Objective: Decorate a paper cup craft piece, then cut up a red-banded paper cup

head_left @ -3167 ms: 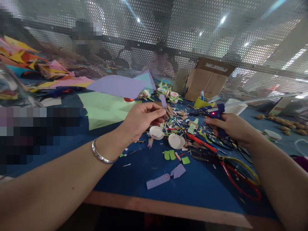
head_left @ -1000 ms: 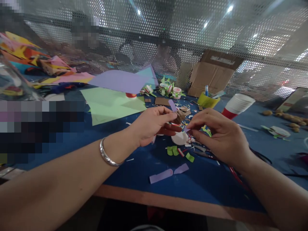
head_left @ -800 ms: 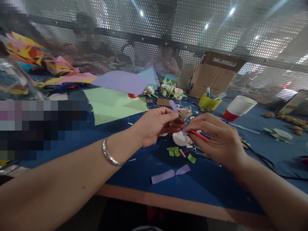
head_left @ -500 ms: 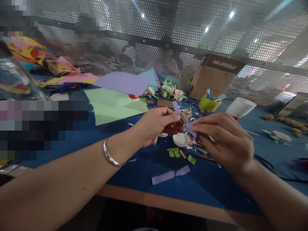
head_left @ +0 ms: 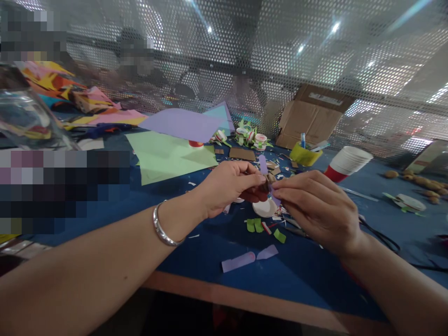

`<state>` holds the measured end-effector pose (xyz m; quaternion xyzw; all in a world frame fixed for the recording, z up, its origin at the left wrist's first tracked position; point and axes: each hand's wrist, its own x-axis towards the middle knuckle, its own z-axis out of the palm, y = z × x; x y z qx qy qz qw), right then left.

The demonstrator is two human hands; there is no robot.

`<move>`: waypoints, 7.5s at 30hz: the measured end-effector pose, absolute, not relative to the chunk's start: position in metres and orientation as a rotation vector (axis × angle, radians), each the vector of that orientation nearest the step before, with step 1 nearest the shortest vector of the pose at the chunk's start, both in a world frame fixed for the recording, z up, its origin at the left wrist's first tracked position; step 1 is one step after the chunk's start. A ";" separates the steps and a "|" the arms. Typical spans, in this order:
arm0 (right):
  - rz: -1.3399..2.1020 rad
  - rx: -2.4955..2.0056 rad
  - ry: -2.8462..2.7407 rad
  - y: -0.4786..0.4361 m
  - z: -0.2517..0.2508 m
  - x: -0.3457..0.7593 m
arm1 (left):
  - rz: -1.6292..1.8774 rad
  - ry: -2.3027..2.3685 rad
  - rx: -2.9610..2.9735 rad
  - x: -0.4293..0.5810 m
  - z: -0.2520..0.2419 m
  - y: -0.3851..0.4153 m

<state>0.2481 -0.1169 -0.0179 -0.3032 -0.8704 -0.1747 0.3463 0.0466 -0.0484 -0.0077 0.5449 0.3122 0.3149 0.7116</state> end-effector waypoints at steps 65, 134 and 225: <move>0.663 -1.227 -1.710 -0.111 -0.016 0.244 | 0.667 0.587 1.424 0.046 -0.014 -0.049; 1.034 -1.210 -1.481 -0.114 -0.009 0.233 | 0.817 0.701 1.580 0.055 -0.018 -0.050; 0.576 -1.712 -2.050 -0.106 -0.018 0.266 | 0.669 0.925 2.812 0.002 -0.003 -0.012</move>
